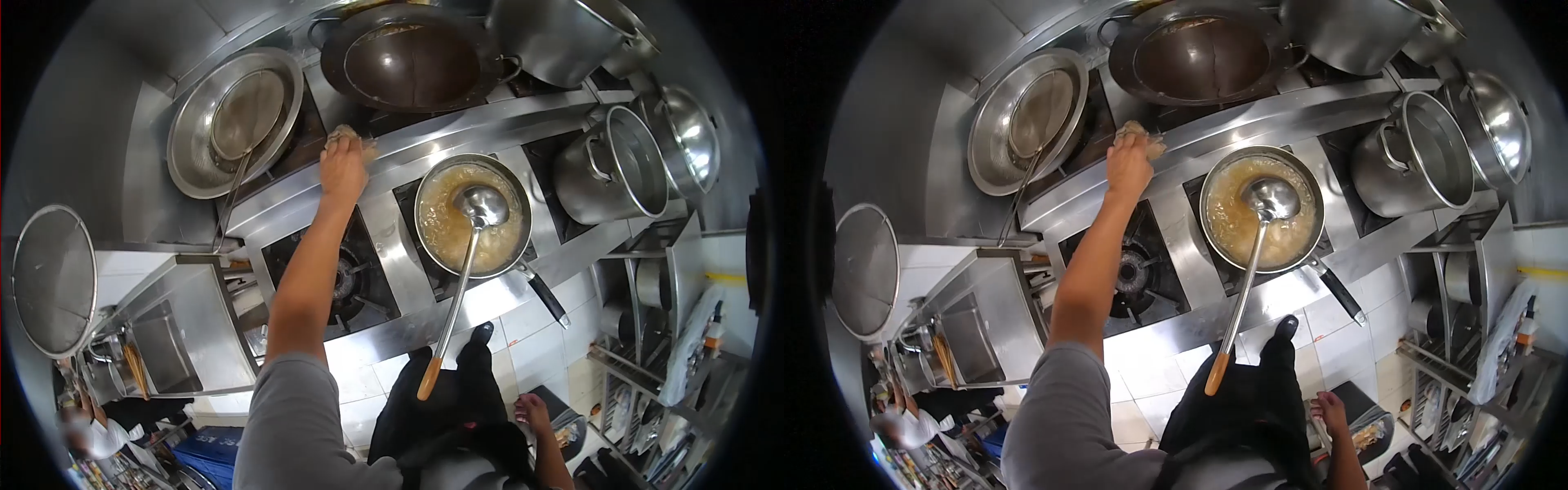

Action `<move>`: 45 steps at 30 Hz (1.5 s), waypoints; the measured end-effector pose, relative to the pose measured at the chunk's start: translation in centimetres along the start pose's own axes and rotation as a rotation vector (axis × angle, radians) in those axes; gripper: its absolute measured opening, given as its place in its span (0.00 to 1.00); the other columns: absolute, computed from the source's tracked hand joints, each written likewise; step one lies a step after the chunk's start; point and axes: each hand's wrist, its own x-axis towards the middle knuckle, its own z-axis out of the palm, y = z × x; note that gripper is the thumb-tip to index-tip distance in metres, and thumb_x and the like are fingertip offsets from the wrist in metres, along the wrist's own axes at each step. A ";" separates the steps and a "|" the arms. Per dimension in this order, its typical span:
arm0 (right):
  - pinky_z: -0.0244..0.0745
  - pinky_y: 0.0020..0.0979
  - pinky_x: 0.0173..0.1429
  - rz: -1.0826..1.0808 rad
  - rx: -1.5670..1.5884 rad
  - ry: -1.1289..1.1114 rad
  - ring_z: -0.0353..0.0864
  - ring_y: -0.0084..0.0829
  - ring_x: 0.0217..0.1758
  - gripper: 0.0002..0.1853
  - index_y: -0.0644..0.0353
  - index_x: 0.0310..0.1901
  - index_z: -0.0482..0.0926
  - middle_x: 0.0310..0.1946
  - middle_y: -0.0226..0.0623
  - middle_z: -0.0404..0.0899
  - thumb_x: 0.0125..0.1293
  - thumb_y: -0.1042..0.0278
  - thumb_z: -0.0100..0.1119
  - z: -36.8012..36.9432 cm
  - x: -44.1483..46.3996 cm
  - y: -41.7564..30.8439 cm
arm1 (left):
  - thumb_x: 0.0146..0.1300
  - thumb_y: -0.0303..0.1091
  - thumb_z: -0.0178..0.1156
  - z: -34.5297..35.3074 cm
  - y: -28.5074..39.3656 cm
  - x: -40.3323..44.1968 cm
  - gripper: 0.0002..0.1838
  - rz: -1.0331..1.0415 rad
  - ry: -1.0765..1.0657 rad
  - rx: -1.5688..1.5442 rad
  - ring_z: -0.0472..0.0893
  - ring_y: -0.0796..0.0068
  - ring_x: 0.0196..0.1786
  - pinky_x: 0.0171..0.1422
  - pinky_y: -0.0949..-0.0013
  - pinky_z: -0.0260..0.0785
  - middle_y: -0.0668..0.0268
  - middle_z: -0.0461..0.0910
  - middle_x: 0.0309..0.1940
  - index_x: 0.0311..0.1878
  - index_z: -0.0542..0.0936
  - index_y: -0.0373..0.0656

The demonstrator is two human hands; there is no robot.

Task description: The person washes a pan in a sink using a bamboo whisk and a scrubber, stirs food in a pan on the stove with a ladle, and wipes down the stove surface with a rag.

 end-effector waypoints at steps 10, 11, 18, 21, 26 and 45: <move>0.78 0.30 0.29 -0.012 0.121 0.023 0.83 0.29 0.27 0.15 0.57 0.51 0.75 0.37 0.39 0.84 0.73 0.56 0.59 -2.2 2.0 8.6 | 0.51 0.23 0.62 1.6 1.5 0.7 0.26 0.091 0.020 -0.124 0.79 0.54 0.59 0.64 0.55 0.70 0.60 0.83 0.55 0.56 0.82 0.48; 0.78 0.29 0.29 -0.002 0.159 -0.012 0.83 0.29 0.29 0.16 0.57 0.51 0.75 0.37 0.38 0.84 0.73 0.54 0.59 -2.3 1.6 8.2 | 0.51 0.23 0.62 2.5 1.5 0.7 0.25 0.109 0.030 -0.113 0.79 0.56 0.60 0.63 0.55 0.70 0.60 0.83 0.54 0.56 0.82 0.48; 0.75 0.27 0.29 0.078 0.149 -0.020 0.82 0.27 0.29 0.18 0.58 0.51 0.74 0.34 0.38 0.83 0.72 0.53 0.62 -2.4 1.9 8.4 | 0.58 0.25 0.58 2.1 1.8 1.2 0.21 0.213 0.057 0.005 0.80 0.59 0.58 0.61 0.56 0.70 0.63 0.82 0.54 0.56 0.82 0.46; 0.75 0.27 0.28 0.059 0.263 0.001 0.82 0.29 0.29 0.18 0.57 0.52 0.73 0.35 0.39 0.83 0.71 0.55 0.63 -3.6 1.8 9.2 | 0.58 0.25 0.58 1.9 1.8 0.6 0.20 0.203 0.037 0.021 0.80 0.60 0.58 0.61 0.56 0.70 0.63 0.82 0.55 0.56 0.82 0.46; 0.77 0.30 0.31 0.126 0.163 -0.017 0.83 0.29 0.30 0.16 0.51 0.50 0.76 0.38 0.34 0.83 0.71 0.51 0.61 -4.0 2.8 11.7 | 0.55 0.24 0.61 -0.2 2.4 1.3 0.22 0.279 0.015 0.075 0.81 0.58 0.56 0.61 0.54 0.70 0.60 0.81 0.55 0.56 0.82 0.46; 0.76 0.28 0.32 0.035 0.186 0.016 0.80 0.26 0.30 0.14 0.55 0.50 0.76 0.35 0.34 0.82 0.72 0.56 0.59 -3.7 2.9 6.4 | 0.49 0.28 0.67 -0.2 3.0 1.2 0.30 0.200 -0.075 0.131 0.78 0.64 0.61 0.58 0.55 0.68 0.67 0.80 0.56 0.60 0.80 0.48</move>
